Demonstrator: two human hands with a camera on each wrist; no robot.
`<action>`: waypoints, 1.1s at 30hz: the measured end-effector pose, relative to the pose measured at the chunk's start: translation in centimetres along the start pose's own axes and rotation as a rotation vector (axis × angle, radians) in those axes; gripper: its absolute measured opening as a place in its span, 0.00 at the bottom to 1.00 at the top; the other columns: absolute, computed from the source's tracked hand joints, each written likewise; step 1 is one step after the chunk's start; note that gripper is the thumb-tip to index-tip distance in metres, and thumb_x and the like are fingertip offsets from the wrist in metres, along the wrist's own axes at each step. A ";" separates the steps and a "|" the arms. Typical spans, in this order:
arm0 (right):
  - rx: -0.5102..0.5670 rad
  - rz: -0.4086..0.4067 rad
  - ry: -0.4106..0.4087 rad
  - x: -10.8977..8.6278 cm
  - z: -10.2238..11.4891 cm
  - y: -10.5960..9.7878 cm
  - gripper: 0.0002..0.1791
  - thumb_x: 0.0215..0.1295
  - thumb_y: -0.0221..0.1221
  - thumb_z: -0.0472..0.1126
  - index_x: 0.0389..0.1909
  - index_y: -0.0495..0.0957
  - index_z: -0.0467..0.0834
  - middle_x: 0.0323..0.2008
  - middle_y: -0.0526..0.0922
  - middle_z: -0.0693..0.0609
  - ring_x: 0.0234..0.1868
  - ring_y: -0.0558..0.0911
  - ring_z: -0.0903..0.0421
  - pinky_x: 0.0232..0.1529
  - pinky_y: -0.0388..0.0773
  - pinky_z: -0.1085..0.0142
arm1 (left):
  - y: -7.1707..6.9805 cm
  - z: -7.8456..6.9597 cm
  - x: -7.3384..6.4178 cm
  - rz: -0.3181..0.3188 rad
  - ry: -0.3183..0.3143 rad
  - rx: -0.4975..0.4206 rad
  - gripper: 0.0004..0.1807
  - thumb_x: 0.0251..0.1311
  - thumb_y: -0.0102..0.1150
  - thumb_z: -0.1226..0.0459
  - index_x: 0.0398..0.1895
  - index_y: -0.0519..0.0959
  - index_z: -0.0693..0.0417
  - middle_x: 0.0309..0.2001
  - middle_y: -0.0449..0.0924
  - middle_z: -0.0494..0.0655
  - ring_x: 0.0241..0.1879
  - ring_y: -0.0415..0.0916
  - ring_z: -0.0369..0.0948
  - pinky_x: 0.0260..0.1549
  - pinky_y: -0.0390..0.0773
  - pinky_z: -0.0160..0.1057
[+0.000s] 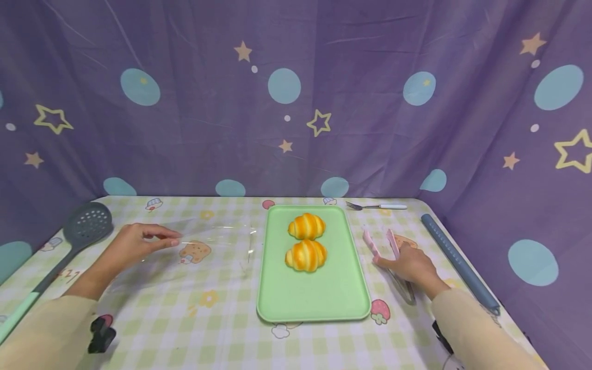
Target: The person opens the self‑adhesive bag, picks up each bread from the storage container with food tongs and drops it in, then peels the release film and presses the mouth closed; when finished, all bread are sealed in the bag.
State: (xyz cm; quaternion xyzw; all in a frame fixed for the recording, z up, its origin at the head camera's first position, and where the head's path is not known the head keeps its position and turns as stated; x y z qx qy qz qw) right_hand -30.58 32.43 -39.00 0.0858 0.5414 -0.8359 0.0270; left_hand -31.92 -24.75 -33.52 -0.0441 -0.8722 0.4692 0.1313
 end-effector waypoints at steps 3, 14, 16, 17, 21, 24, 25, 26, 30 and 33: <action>-0.013 -0.013 -0.017 0.0 0.2 -0.2 0.36 0.63 0.64 0.65 0.40 0.71 0.31 0.29 0.75 0.44 0.28 0.74 0.49 0.27 0.70 0.61 | 0.1 -0.2 0.1 -0.002 0.022 0.007 0.11 0.63 0.70 0.56 0.44 0.91 0.48 0.37 0.89 0.42 0.41 0.82 0.45 0.46 0.75 0.51; -0.031 0.025 -0.070 0.2 0.1 -0.4 0.32 0.69 0.59 0.60 0.44 0.71 0.31 0.32 0.77 0.42 0.32 0.75 0.46 0.32 0.73 0.56 | 0.1 -0.3 0.2 0.000 0.024 0.003 0.10 0.64 0.70 0.57 0.45 0.90 0.49 0.38 0.89 0.42 0.41 0.82 0.44 0.46 0.74 0.52; -0.026 0.037 -0.082 0.2 0.0 -0.5 0.33 0.71 0.58 0.60 0.47 0.71 0.29 0.36 0.79 0.38 0.35 0.77 0.45 0.34 0.75 0.54 | 0.1 -0.3 0.2 0.000 0.025 0.004 0.10 0.64 0.70 0.57 0.45 0.90 0.50 0.37 0.89 0.42 0.40 0.82 0.44 0.46 0.75 0.51; -0.029 0.044 -0.088 0.2 -0.1 -0.5 0.33 0.72 0.57 0.60 0.49 0.70 0.28 0.38 0.79 0.36 0.36 0.78 0.43 0.35 0.76 0.52 | 0.2 -0.3 0.2 0.000 0.025 0.004 0.10 0.64 0.70 0.57 0.45 0.90 0.50 0.37 0.89 0.42 0.40 0.82 0.44 0.46 0.75 0.51; -0.048 0.036 -0.132 0.1 0.0 -0.7 0.38 0.75 0.53 0.59 0.57 0.68 0.23 0.49 0.78 0.24 0.46 0.80 0.32 0.43 0.78 0.44 | 0.1 -0.3 0.2 -0.003 0.026 0.004 0.10 0.64 0.70 0.57 0.45 0.90 0.50 0.37 0.88 0.41 0.41 0.82 0.44 0.45 0.74 0.50; -0.050 0.024 -0.147 0.1 0.0 -0.9 0.41 0.76 0.50 0.60 0.64 0.65 0.22 0.47 0.80 0.25 0.44 0.81 0.32 0.42 0.78 0.45 | 0.1 -0.3 0.1 -0.004 0.022 0.003 0.10 0.64 0.70 0.57 0.45 0.90 0.50 0.37 0.88 0.41 0.41 0.82 0.44 0.45 0.74 0.49; -0.047 0.021 -0.148 0.2 0.0 -1.0 0.42 0.77 0.50 0.60 0.65 0.65 0.22 0.42 0.82 0.27 0.40 0.82 0.35 0.41 0.78 0.47 | 0.0 -0.3 0.1 -0.003 0.020 0.002 0.10 0.64 0.70 0.58 0.45 0.90 0.50 0.37 0.88 0.41 0.41 0.82 0.44 0.45 0.74 0.49; -0.039 0.022 -0.148 0.2 0.0 -1.0 0.42 0.77 0.50 0.59 0.66 0.64 0.21 0.37 0.83 0.30 0.35 0.83 0.39 0.39 0.78 0.49 | 0.0 -0.3 0.1 -0.002 0.019 0.002 0.10 0.64 0.70 0.58 0.45 0.90 0.50 0.37 0.88 0.41 0.41 0.82 0.44 0.45 0.74 0.50; -0.028 0.003 -0.173 0.2 0.0 -1.4 0.39 0.78 0.50 0.57 0.63 0.68 0.21 0.34 0.83 0.33 0.29 0.81 0.46 0.35 0.77 0.54 | 0.0 -0.3 0.0 0.000 0.014 0.002 0.10 0.64 0.70 0.58 0.45 0.90 0.50 0.37 0.89 0.42 0.41 0.82 0.45 0.46 0.74 0.51; -0.040 -0.029 -0.208 0.1 0.2 -1.7 0.34 0.79 0.49 0.56 0.53 0.77 0.23 0.37 0.83 0.35 0.32 0.80 0.48 0.34 0.77 0.55 | -0.1 -0.3 0.0 -0.003 0.012 0.004 0.10 0.64 0.70 0.58 0.45 0.90 0.50 0.37 0.89 0.42 0.42 0.82 0.45 0.47 0.74 0.52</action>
Point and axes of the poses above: each hand's wrist, its own x-axis towards the middle knuckle, its own y-axis out of the palm, z = x × y, the point moved 8 cm from there along x, towards the middle knuckle
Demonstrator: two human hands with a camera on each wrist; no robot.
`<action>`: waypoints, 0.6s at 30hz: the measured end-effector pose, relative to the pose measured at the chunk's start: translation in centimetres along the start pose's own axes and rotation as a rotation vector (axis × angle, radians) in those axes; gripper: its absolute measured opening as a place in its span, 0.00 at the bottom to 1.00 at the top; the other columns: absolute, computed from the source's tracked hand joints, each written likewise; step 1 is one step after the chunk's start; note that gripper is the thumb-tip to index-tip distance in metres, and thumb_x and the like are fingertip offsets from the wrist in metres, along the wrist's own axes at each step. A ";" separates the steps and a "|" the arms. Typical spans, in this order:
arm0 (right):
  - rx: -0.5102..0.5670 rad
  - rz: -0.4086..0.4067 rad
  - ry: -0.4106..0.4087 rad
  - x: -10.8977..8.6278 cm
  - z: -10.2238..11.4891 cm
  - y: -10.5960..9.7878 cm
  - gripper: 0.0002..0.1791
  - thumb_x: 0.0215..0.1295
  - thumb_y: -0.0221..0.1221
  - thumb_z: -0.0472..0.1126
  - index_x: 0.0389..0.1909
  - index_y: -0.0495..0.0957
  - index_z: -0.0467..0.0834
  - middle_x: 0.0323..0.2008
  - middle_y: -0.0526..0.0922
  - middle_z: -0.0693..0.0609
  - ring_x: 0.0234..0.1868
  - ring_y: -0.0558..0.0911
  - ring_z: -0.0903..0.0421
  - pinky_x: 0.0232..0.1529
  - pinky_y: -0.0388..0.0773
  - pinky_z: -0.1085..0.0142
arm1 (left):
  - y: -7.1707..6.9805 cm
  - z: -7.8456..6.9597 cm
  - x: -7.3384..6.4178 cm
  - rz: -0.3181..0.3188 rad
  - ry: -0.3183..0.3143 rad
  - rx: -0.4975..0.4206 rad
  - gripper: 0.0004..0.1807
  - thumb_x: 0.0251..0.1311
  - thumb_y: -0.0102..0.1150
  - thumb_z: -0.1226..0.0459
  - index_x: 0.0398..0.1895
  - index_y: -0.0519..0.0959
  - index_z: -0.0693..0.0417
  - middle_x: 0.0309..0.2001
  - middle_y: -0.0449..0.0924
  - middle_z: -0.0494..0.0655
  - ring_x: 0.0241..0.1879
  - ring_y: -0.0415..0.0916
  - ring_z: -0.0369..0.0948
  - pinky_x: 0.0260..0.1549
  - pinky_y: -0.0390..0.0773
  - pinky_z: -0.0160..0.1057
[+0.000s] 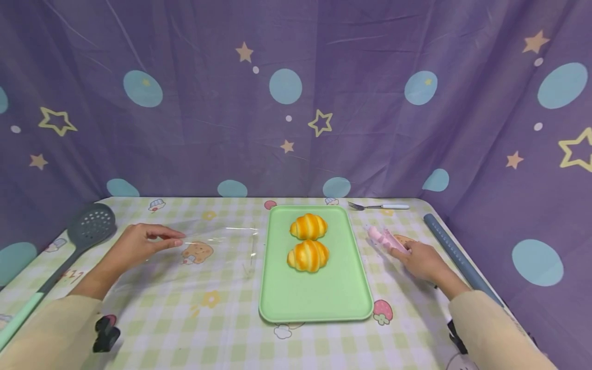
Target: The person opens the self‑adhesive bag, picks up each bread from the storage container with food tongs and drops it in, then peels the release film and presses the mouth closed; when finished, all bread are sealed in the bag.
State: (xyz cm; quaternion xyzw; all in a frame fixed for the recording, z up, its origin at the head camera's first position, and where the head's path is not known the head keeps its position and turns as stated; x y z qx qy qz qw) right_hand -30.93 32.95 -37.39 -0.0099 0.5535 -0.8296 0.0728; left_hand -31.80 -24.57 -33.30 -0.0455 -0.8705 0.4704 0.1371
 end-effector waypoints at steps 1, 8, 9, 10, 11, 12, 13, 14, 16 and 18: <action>0.007 -0.004 -0.005 -0.1 0.1 -0.1 0.32 0.79 0.49 0.55 0.49 0.79 0.25 0.32 0.83 0.37 0.31 0.80 0.48 0.34 0.76 0.56 | 0.0 0.0 0.0 -0.001 0.000 0.001 0.10 0.64 0.70 0.58 0.45 0.90 0.50 0.37 0.89 0.42 0.42 0.82 0.46 0.47 0.74 0.53; 0.109 0.032 0.039 -0.4 0.2 -0.1 0.34 0.79 0.45 0.63 0.18 0.73 0.42 0.09 0.70 0.54 0.13 0.68 0.56 0.30 0.70 0.61 | 0.2 0.0 0.2 0.001 0.008 0.007 0.10 0.64 0.70 0.58 0.45 0.90 0.51 0.36 0.89 0.41 0.41 0.82 0.45 0.45 0.74 0.50; 0.113 0.030 0.039 -0.4 0.3 -0.2 0.35 0.78 0.45 0.64 0.17 0.71 0.43 0.09 0.69 0.55 0.13 0.68 0.56 0.31 0.70 0.61 | 0.2 0.0 0.2 0.002 0.008 0.008 0.10 0.64 0.70 0.58 0.45 0.90 0.51 0.36 0.89 0.41 0.41 0.82 0.45 0.45 0.74 0.50; 0.116 0.026 0.039 -0.4 0.4 -0.3 0.35 0.78 0.45 0.65 0.17 0.71 0.44 0.09 0.69 0.54 0.13 0.68 0.56 0.30 0.70 0.61 | 0.2 0.0 0.2 0.002 0.009 0.008 0.11 0.64 0.70 0.57 0.45 0.90 0.51 0.36 0.89 0.41 0.41 0.82 0.45 0.45 0.74 0.50; 0.122 0.022 0.039 -0.4 0.5 -0.4 0.34 0.78 0.46 0.65 0.18 0.71 0.43 0.09 0.69 0.54 0.13 0.68 0.56 0.30 0.70 0.61 | 0.2 0.0 0.2 0.002 0.009 0.008 0.11 0.64 0.70 0.57 0.45 0.90 0.51 0.36 0.89 0.41 0.41 0.82 0.45 0.45 0.74 0.50; 0.131 0.017 0.035 -0.4 0.7 -0.5 0.34 0.77 0.47 0.64 0.19 0.73 0.42 0.10 0.69 0.54 0.13 0.68 0.56 0.29 0.70 0.61 | 0.2 0.0 0.2 0.002 0.010 0.008 0.11 0.64 0.70 0.57 0.45 0.90 0.51 0.36 0.89 0.41 0.41 0.82 0.45 0.45 0.74 0.50; 0.141 0.014 0.029 -0.4 0.8 -0.6 0.33 0.77 0.48 0.64 0.22 0.75 0.41 0.10 0.69 0.53 0.13 0.68 0.56 0.28 0.70 0.61 | 0.2 0.0 0.2 0.003 0.009 0.007 0.11 0.64 0.70 0.57 0.45 0.90 0.50 0.36 0.89 0.41 0.41 0.82 0.45 0.45 0.74 0.50; 0.152 0.012 0.025 -0.4 1.0 -0.7 0.32 0.77 0.49 0.64 0.26 0.77 0.39 0.11 0.70 0.53 0.13 0.69 0.55 0.26 0.70 0.61 | 0.2 0.0 0.2 0.003 0.009 0.007 0.11 0.64 0.70 0.57 0.45 0.90 0.50 0.36 0.89 0.41 0.40 0.82 0.44 0.45 0.74 0.50; 0.176 0.004 0.010 -0.5 1.3 -1.0 0.31 0.76 0.52 0.63 0.37 0.81 0.35 0.13 0.73 0.52 0.15 0.71 0.55 0.24 0.71 0.60 | 0.3 0.1 0.2 0.003 0.009 0.005 0.11 0.63 0.70 0.56 0.44 0.91 0.50 0.36 0.89 0.41 0.40 0.82 0.44 0.45 0.74 0.49; 0.195 -0.004 -0.011 -0.5 1.6 -1.2 0.31 0.75 0.55 0.61 0.46 0.81 0.34 0.17 0.76 0.50 0.16 0.74 0.54 0.23 0.73 0.61 | 0.3 0.1 0.2 0.003 0.008 0.002 0.11 0.63 0.70 0.57 0.44 0.91 0.50 0.36 0.89 0.41 0.40 0.81 0.44 0.45 0.74 0.49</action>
Point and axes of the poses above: each hand's wrist, its own x-axis towards the middle knuckle, its own y-axis out of the palm, z = x × y, the point moved 8 cm from there along x, towards the middle knuckle
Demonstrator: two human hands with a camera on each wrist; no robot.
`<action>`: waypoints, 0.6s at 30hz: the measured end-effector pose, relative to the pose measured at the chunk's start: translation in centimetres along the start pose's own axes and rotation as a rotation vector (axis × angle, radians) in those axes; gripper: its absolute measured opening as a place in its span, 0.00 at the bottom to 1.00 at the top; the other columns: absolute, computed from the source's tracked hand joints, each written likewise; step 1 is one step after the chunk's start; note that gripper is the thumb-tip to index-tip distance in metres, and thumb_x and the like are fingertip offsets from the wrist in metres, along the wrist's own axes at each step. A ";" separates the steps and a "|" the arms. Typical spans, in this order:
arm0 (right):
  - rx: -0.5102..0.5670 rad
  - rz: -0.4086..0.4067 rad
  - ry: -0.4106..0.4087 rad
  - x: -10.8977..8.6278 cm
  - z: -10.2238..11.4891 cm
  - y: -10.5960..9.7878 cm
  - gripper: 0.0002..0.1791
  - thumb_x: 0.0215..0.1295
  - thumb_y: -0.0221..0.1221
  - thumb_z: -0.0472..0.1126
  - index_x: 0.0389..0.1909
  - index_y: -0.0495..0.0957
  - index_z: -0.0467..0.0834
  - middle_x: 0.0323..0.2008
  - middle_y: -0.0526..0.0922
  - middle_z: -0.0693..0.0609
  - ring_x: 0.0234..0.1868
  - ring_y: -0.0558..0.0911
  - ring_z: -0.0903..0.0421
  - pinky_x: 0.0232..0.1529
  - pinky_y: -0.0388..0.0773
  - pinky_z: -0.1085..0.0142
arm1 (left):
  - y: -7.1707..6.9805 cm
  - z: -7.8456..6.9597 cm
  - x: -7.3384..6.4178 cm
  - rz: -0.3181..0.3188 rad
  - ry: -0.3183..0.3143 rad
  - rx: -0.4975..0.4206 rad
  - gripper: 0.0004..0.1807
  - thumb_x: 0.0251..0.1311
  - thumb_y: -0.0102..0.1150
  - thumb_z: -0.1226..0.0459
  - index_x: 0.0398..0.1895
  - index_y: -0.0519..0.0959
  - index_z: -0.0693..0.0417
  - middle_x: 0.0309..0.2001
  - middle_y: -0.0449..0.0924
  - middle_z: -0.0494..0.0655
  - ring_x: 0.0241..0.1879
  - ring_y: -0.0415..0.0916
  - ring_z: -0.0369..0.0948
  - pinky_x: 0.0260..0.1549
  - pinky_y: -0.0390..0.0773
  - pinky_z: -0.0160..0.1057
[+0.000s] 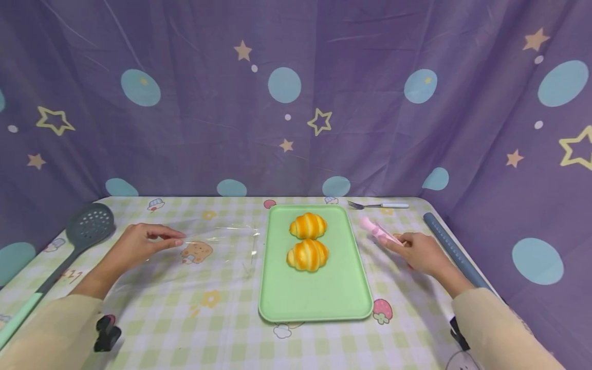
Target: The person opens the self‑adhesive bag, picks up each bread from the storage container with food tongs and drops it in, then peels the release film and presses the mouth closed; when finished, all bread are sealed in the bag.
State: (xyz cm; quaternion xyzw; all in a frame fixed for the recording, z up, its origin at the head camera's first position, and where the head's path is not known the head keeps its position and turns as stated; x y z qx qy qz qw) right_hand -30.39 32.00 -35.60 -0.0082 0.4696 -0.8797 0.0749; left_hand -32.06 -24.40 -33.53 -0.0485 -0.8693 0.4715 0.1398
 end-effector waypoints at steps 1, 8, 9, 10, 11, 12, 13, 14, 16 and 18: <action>0.005 -0.003 -0.014 0.0 0.2 -0.1 0.30 0.75 0.56 0.60 0.50 0.81 0.33 0.19 0.77 0.49 0.17 0.75 0.53 0.23 0.73 0.61 | 0.0 0.0 0.0 0.001 0.002 -0.001 0.10 0.63 0.70 0.57 0.44 0.91 0.50 0.36 0.89 0.41 0.40 0.81 0.44 0.45 0.74 0.49; -0.073 -0.080 -0.128 0.0 2.0 -1.8 0.28 0.72 0.61 0.57 0.55 0.81 0.35 0.27 0.81 0.51 0.19 0.76 0.56 0.24 0.72 0.64 | 0.1 0.1 -0.1 0.009 -0.004 -0.013 0.11 0.64 0.70 0.56 0.45 0.90 0.50 0.37 0.88 0.41 0.40 0.81 0.43 0.45 0.74 0.48; -0.086 -0.093 -0.149 -0.1 2.3 -2.0 0.28 0.71 0.61 0.56 0.55 0.81 0.35 0.28 0.81 0.52 0.19 0.76 0.56 0.24 0.72 0.64 | 0.1 0.2 -0.1 0.012 -0.005 -0.016 0.11 0.64 0.70 0.56 0.46 0.90 0.50 0.37 0.88 0.41 0.41 0.81 0.43 0.45 0.73 0.48; -0.103 -0.101 -0.169 -0.1 2.7 -2.3 0.28 0.71 0.62 0.56 0.55 0.81 0.35 0.28 0.81 0.52 0.20 0.76 0.57 0.24 0.72 0.64 | 0.1 0.2 -0.1 0.013 -0.007 -0.017 0.12 0.64 0.69 0.56 0.46 0.90 0.50 0.37 0.88 0.41 0.41 0.81 0.43 0.45 0.73 0.48; -0.112 -0.104 -0.188 -0.1 3.0 -2.5 0.28 0.71 0.62 0.55 0.56 0.81 0.35 0.29 0.81 0.53 0.20 0.76 0.58 0.23 0.72 0.64 | 0.1 0.2 -0.1 0.015 -0.009 -0.017 0.12 0.64 0.69 0.56 0.47 0.90 0.50 0.38 0.88 0.41 0.41 0.81 0.43 0.45 0.73 0.48; -0.118 -0.104 -0.204 -0.2 3.3 -2.6 0.27 0.71 0.63 0.55 0.56 0.81 0.35 0.29 0.82 0.53 0.21 0.77 0.58 0.24 0.73 0.65 | 0.1 0.3 -0.1 0.016 -0.011 -0.018 0.12 0.64 0.69 0.56 0.47 0.90 0.50 0.38 0.88 0.41 0.41 0.81 0.43 0.45 0.73 0.48; -0.124 -0.103 -0.217 -0.2 3.6 -2.8 0.27 0.70 0.63 0.54 0.57 0.81 0.35 0.30 0.82 0.53 0.22 0.78 0.59 0.24 0.74 0.65 | 0.1 0.3 -0.1 0.017 -0.013 -0.019 0.13 0.64 0.69 0.55 0.47 0.90 0.50 0.38 0.88 0.41 0.41 0.81 0.43 0.46 0.73 0.48; -0.129 -0.100 -0.228 -0.3 3.9 -2.9 0.27 0.70 0.64 0.54 0.57 0.80 0.35 0.31 0.83 0.53 0.22 0.79 0.59 0.25 0.75 0.65 | 0.1 0.3 -0.1 0.019 -0.015 -0.020 0.13 0.64 0.69 0.55 0.47 0.90 0.49 0.39 0.88 0.41 0.41 0.81 0.43 0.46 0.74 0.48; -0.143 -0.091 -0.246 -0.3 4.4 -3.1 0.29 0.69 0.65 0.54 0.59 0.79 0.34 0.35 0.83 0.52 0.25 0.80 0.60 0.28 0.76 0.64 | 0.0 0.4 -0.1 0.020 -0.018 -0.018 0.14 0.64 0.69 0.54 0.48 0.90 0.49 0.39 0.88 0.42 0.41 0.81 0.43 0.46 0.74 0.48; -0.164 -0.083 -0.263 -0.4 5.0 -3.3 0.30 0.68 0.66 0.54 0.60 0.78 0.34 0.36 0.82 0.52 0.27 0.80 0.60 0.30 0.76 0.63 | 0.0 0.4 -0.2 0.020 -0.017 -0.017 0.15 0.64 0.69 0.53 0.48 0.90 0.49 0.40 0.88 0.43 0.42 0.81 0.43 0.46 0.74 0.49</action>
Point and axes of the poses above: each hand's wrist, its own x-axis towards the middle knuckle, its own y-axis out of the palm, z = x × y, the point moved 8 cm from there along x, towards the middle knuckle
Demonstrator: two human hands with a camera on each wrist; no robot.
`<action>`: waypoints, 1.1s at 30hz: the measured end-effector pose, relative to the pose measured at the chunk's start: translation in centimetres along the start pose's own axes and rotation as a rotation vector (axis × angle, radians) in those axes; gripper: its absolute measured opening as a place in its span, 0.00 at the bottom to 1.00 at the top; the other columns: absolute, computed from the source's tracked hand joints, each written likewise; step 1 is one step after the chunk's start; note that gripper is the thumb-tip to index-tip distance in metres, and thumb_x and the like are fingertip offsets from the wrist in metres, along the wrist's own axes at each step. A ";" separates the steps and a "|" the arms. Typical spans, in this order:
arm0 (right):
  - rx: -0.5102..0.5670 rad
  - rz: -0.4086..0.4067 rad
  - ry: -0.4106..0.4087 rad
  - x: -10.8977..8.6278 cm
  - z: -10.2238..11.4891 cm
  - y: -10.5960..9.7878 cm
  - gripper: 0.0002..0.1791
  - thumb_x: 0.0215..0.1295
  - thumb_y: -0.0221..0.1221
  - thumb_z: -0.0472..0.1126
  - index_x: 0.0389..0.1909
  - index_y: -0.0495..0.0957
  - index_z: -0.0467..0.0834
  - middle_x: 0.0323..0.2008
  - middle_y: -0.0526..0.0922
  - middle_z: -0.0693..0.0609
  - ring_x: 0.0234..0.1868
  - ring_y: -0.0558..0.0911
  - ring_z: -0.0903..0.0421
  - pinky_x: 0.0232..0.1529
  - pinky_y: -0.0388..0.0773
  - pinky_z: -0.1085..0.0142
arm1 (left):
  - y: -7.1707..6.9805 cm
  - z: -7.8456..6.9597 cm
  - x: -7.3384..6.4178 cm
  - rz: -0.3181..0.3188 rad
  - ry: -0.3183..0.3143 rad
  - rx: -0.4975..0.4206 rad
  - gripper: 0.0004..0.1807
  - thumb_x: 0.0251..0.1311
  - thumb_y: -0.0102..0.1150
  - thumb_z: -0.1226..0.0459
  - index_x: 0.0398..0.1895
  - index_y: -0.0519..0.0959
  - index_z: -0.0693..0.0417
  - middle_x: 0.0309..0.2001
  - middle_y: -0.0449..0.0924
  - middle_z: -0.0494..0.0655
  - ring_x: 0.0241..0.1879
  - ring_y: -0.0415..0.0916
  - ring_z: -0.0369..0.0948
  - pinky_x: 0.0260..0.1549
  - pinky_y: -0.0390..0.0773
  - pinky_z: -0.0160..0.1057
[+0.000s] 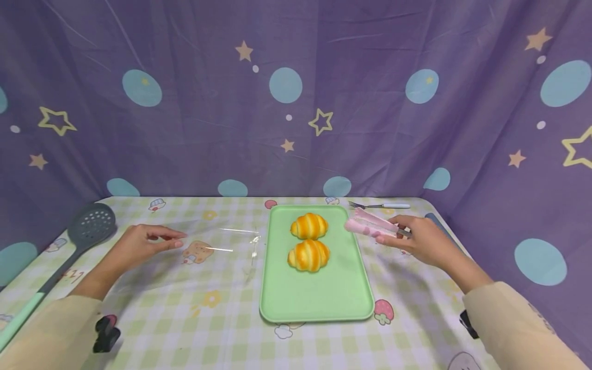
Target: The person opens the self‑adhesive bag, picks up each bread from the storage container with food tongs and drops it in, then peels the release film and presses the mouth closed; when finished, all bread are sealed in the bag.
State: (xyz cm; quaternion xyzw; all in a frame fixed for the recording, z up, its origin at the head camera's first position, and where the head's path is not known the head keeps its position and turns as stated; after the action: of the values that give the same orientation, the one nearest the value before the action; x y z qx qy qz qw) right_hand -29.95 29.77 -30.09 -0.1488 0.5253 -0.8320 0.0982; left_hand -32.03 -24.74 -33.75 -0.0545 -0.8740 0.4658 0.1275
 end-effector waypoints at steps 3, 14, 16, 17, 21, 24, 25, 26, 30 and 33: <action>-0.045 0.009 -0.041 0.1 1.0 -0.2 0.31 0.66 0.68 0.55 0.59 0.79 0.36 0.34 0.79 0.56 0.26 0.75 0.63 0.30 0.74 0.64 | -0.1 0.0 0.0 -0.003 0.005 0.004 0.16 0.64 0.68 0.51 0.48 0.90 0.48 0.43 0.88 0.45 0.44 0.81 0.45 0.47 0.75 0.50; -0.166 0.016 -0.184 1.0 4.6 0.5 0.25 0.60 0.70 0.60 0.49 0.84 0.46 0.31 0.77 0.63 0.27 0.71 0.65 0.27 0.70 0.67 | -0.1 0.0 0.0 -0.006 0.008 0.011 0.13 0.65 0.69 0.56 0.49 0.89 0.49 0.46 0.88 0.50 0.45 0.81 0.48 0.48 0.77 0.54; -0.176 0.021 -0.203 1.2 5.1 0.7 0.26 0.59 0.70 0.61 0.49 0.84 0.45 0.31 0.77 0.62 0.27 0.72 0.64 0.28 0.70 0.67 | 0.0 0.0 0.0 -0.005 0.007 0.010 0.13 0.65 0.69 0.57 0.49 0.89 0.49 0.46 0.88 0.50 0.45 0.81 0.48 0.48 0.76 0.54; -0.182 0.025 -0.209 1.3 5.3 0.8 0.27 0.59 0.70 0.61 0.49 0.85 0.45 0.31 0.78 0.62 0.28 0.72 0.63 0.29 0.71 0.66 | 0.0 0.0 0.0 -0.006 0.006 0.011 0.13 0.65 0.69 0.57 0.49 0.89 0.49 0.46 0.88 0.50 0.45 0.81 0.48 0.48 0.76 0.54; -0.215 0.044 -0.228 1.8 6.1 1.3 0.31 0.57 0.71 0.63 0.51 0.85 0.43 0.37 0.84 0.59 0.32 0.77 0.61 0.34 0.76 0.61 | 0.0 0.1 -0.1 -0.003 0.001 0.010 0.12 0.65 0.69 0.57 0.49 0.89 0.50 0.44 0.88 0.49 0.45 0.81 0.48 0.49 0.76 0.55; -0.240 0.063 -0.251 2.1 6.5 1.8 0.32 0.55 0.72 0.62 0.53 0.85 0.43 0.42 0.86 0.55 0.34 0.80 0.60 0.36 0.79 0.58 | 0.0 0.2 -0.1 0.003 -0.002 0.006 0.13 0.65 0.68 0.57 0.49 0.89 0.50 0.45 0.88 0.49 0.45 0.81 0.48 0.49 0.77 0.56; -0.244 0.067 -0.262 2.2 6.7 1.9 0.32 0.55 0.72 0.62 0.53 0.85 0.43 0.42 0.86 0.55 0.34 0.81 0.60 0.36 0.79 0.57 | 0.1 0.2 -0.1 0.004 -0.001 0.003 0.13 0.65 0.68 0.57 0.49 0.89 0.50 0.45 0.88 0.49 0.45 0.81 0.48 0.49 0.77 0.56; -0.246 0.071 -0.266 2.2 6.9 2.1 0.32 0.55 0.73 0.62 0.52 0.86 0.43 0.42 0.87 0.55 0.34 0.81 0.61 0.36 0.80 0.57 | 0.1 0.2 -0.1 0.005 -0.001 0.002 0.13 0.65 0.68 0.56 0.49 0.89 0.50 0.45 0.88 0.50 0.45 0.81 0.48 0.49 0.77 0.56; -0.262 0.081 -0.313 2.6 7.5 2.8 0.31 0.54 0.73 0.62 0.51 0.86 0.44 0.38 0.85 0.58 0.32 0.81 0.61 0.33 0.80 0.59 | 0.1 0.2 -0.1 0.006 0.004 -0.003 0.14 0.65 0.68 0.55 0.49 0.89 0.50 0.45 0.88 0.49 0.45 0.81 0.48 0.50 0.77 0.57; -0.282 0.090 -0.328 2.8 7.7 3.3 0.30 0.53 0.73 0.62 0.50 0.87 0.45 0.36 0.83 0.61 0.31 0.81 0.61 0.31 0.79 0.61 | 0.1 0.1 0.0 0.005 0.008 -0.005 0.13 0.65 0.68 0.56 0.49 0.89 0.50 0.45 0.88 0.49 0.45 0.81 0.48 0.50 0.76 0.57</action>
State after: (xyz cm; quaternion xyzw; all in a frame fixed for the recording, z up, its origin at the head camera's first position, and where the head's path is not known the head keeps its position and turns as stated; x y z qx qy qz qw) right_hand -29.88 20.93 -29.55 -0.2709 0.6194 -0.7099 0.1974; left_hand -32.02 -24.78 -33.90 -0.0588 -0.8745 0.4636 0.1298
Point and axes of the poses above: each hand's wrist, its own x-axis towards the middle knuckle, its own y-axis out of the palm, z = x × y, the point moved 8 cm from there along x, towards the middle knuckle
